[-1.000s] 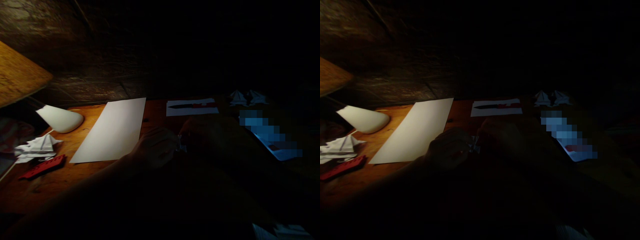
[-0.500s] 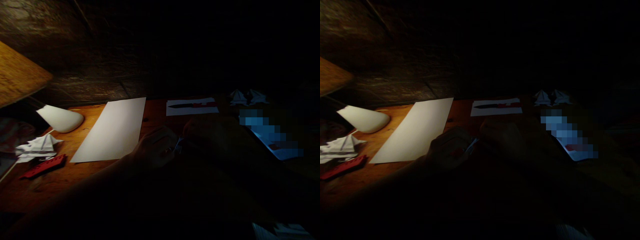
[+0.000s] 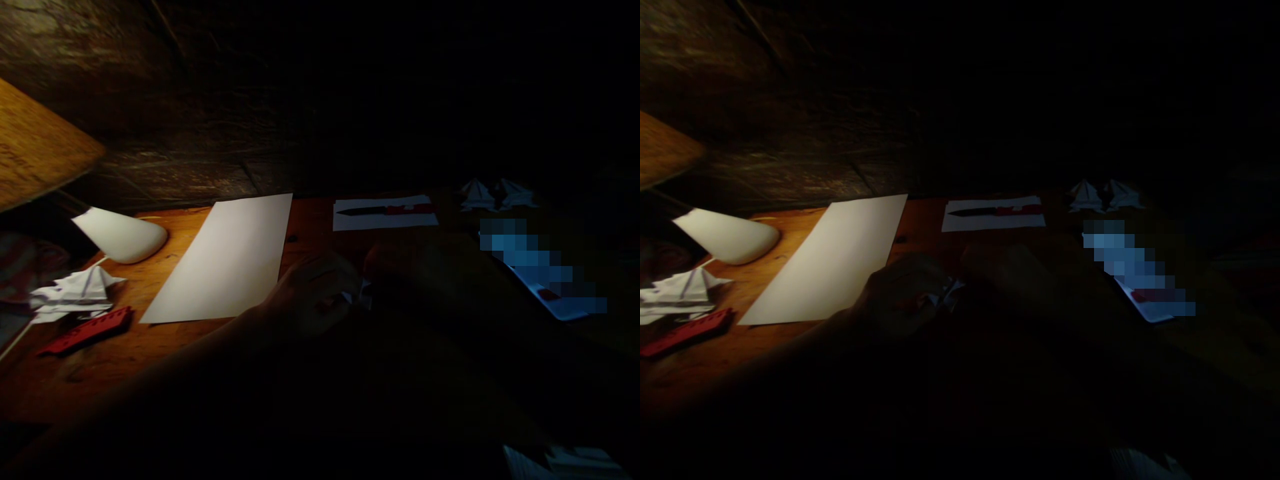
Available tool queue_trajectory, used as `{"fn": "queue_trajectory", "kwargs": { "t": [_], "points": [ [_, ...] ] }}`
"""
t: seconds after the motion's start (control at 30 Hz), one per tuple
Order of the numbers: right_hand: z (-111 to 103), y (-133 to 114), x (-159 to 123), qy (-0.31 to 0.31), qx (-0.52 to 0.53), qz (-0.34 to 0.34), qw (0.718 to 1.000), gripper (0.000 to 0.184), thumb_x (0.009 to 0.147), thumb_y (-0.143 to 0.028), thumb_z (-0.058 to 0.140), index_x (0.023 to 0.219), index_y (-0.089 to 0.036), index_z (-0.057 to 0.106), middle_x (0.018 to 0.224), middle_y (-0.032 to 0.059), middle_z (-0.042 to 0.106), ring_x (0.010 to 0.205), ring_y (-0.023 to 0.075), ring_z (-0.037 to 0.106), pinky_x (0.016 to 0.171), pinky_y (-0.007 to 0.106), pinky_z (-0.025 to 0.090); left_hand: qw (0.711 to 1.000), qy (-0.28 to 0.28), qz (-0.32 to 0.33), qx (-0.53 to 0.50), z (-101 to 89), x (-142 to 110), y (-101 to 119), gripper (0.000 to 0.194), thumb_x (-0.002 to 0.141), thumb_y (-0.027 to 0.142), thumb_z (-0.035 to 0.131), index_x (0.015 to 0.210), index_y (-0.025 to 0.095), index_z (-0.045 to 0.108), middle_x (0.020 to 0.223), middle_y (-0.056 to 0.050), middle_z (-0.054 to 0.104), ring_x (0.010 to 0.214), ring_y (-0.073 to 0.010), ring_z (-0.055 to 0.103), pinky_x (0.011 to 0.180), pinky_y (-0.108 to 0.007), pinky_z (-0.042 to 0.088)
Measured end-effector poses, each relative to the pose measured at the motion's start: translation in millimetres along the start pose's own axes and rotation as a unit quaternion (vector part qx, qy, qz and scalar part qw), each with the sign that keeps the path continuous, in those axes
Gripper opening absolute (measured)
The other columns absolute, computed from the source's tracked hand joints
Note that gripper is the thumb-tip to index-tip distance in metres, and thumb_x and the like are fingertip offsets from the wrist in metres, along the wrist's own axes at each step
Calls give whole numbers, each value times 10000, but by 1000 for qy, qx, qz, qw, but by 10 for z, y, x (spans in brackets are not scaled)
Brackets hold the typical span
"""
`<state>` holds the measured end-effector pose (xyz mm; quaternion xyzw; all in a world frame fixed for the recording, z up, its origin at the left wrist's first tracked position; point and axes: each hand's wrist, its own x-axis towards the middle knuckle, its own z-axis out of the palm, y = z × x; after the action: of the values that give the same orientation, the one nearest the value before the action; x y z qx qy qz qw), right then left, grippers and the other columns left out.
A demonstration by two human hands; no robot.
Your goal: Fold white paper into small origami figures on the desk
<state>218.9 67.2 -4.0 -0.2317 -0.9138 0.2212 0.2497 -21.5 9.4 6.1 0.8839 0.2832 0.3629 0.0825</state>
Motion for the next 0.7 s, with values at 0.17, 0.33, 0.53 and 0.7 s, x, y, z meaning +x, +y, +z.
{"fn": "queue_trajectory", "kwargs": {
  "t": [0.17, 0.33, 0.53, 0.7],
  "points": [
    [-144, 104, -15, -16, -32, 11, 999, 141, 985, -322, 658, 1060, -216, 713, 1098, 66, 723, 924, 199, 683, 807, 365, 571, 995, -91, 0, -38, -33, 12, -48, 434, 775, 83, 670, 1184, 227, 645, 1223, -80, 702, 1149, -241, 668, 966, -430, 589],
    [-235, 106, -3, -21, -64, 14, 998, 151, 891, -112, 595, 893, -219, 701, 951, 32, 731, 829, 191, 662, 705, 326, 455, 986, -158, -23, -47, -115, 17, -52, 682, 748, 166, 772, 1390, 216, 548, 1353, -139, 623, 1293, -321, 578, 1087, -532, 510],
    [-206, 149, -17, -22, -63, 16, 998, 195, 882, -90, 547, 934, -201, 699, 985, 29, 723, 830, 174, 657, 708, 309, 432, 976, -194, -39, -86, -200, -23, -161, 762, 744, 190, 630, 1484, 192, 449, 1426, -180, 573, 1336, -361, 542, 1098, -563, 486],
    [-165, 123, -28, -10, -14, 52, 998, 197, 894, -100, 568, 983, -217, 700, 1019, 24, 736, 883, 190, 679, 763, 329, 468, 973, -193, -73, -107, -194, -52, -189, 821, 644, 168, 569, 1458, 174, 467, 1347, -158, 600, 1256, -343, 585, 1047, -537, 516]
  ]
}}
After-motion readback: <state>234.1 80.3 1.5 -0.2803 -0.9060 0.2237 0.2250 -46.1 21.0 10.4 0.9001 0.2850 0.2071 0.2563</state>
